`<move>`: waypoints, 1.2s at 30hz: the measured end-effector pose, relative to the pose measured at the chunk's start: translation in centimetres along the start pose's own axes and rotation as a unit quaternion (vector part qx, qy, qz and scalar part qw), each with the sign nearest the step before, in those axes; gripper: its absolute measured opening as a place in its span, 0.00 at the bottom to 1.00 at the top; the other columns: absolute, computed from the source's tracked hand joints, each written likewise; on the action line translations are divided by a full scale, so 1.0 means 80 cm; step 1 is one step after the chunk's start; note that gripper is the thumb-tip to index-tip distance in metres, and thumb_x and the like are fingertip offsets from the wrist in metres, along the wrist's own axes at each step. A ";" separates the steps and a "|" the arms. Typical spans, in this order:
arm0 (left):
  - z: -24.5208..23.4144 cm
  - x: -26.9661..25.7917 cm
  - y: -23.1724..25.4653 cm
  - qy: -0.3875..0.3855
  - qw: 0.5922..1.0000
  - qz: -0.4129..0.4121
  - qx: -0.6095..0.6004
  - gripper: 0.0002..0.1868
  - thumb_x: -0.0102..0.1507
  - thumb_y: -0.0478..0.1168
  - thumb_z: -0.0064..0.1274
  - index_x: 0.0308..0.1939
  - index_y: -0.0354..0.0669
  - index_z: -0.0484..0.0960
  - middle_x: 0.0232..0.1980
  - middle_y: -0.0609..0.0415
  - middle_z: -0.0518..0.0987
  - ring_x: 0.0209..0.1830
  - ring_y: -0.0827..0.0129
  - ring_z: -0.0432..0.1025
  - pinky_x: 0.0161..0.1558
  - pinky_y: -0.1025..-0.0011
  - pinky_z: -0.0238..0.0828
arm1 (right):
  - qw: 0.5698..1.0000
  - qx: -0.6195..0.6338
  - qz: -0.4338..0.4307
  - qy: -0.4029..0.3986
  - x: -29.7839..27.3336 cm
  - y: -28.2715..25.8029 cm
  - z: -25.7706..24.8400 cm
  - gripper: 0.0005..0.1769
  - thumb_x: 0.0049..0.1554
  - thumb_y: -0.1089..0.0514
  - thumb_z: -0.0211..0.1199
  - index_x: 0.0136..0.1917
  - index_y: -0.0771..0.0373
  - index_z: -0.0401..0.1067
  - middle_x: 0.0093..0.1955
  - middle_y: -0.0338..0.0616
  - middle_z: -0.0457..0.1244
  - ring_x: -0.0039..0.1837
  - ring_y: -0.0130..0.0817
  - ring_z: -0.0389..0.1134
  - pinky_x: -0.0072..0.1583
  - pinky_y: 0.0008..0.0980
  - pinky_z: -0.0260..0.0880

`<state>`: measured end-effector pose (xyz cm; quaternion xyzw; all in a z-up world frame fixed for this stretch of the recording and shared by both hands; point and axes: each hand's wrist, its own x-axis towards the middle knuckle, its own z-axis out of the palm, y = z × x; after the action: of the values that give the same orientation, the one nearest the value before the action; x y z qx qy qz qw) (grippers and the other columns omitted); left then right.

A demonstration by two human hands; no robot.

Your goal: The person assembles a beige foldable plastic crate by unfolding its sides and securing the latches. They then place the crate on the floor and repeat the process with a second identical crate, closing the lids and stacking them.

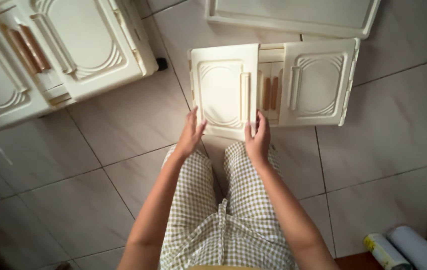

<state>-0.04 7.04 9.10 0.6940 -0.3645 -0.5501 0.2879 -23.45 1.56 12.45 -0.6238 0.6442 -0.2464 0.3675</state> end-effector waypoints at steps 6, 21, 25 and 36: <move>-0.005 -0.071 0.087 0.028 0.995 0.095 -0.002 0.39 0.71 0.48 0.50 0.78 0.33 0.52 0.79 0.32 0.56 0.82 0.43 0.50 0.77 0.56 0.46 | 0.991 0.085 -0.022 -0.099 -0.051 -0.107 -0.004 0.26 0.62 0.62 0.57 0.72 0.69 0.61 0.61 0.54 0.63 0.55 0.44 0.68 0.53 0.35 0.73; -0.055 -0.094 0.108 0.121 0.992 0.045 0.015 0.31 0.74 0.41 0.38 0.78 0.32 0.51 0.72 0.30 0.67 0.71 0.44 0.67 0.67 0.59 0.65 | 0.934 0.078 -0.197 -0.287 -0.068 -0.163 0.033 0.34 0.60 0.56 0.64 0.74 0.71 0.59 0.69 0.60 0.59 0.69 0.55 0.63 0.68 0.47 0.68; -0.057 -0.097 0.104 0.139 0.983 0.092 0.074 0.31 0.74 0.39 0.37 0.78 0.30 0.50 0.74 0.27 0.65 0.71 0.40 0.66 0.67 0.56 0.63 | 0.931 0.042 -0.234 -0.277 -0.047 -0.119 0.032 0.30 0.60 0.53 0.67 0.71 0.69 0.65 0.69 0.58 0.61 0.71 0.54 0.63 0.71 0.47 0.66; -0.032 -0.094 0.132 0.302 0.914 0.103 0.250 0.33 0.66 0.27 0.44 0.77 0.42 0.61 0.76 0.35 0.67 0.59 0.42 0.71 0.59 0.52 0.68 | 0.947 -0.314 -0.062 0.003 0.066 0.086 -0.061 0.34 0.52 0.59 0.74 0.69 0.60 0.65 0.70 0.55 0.54 0.72 0.57 0.55 0.65 0.57 0.61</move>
<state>-0.54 7.22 22.28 0.8349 -0.4557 -0.1727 0.2559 -31.25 -3.67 9.19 -0.7455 0.6504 -0.0557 0.1350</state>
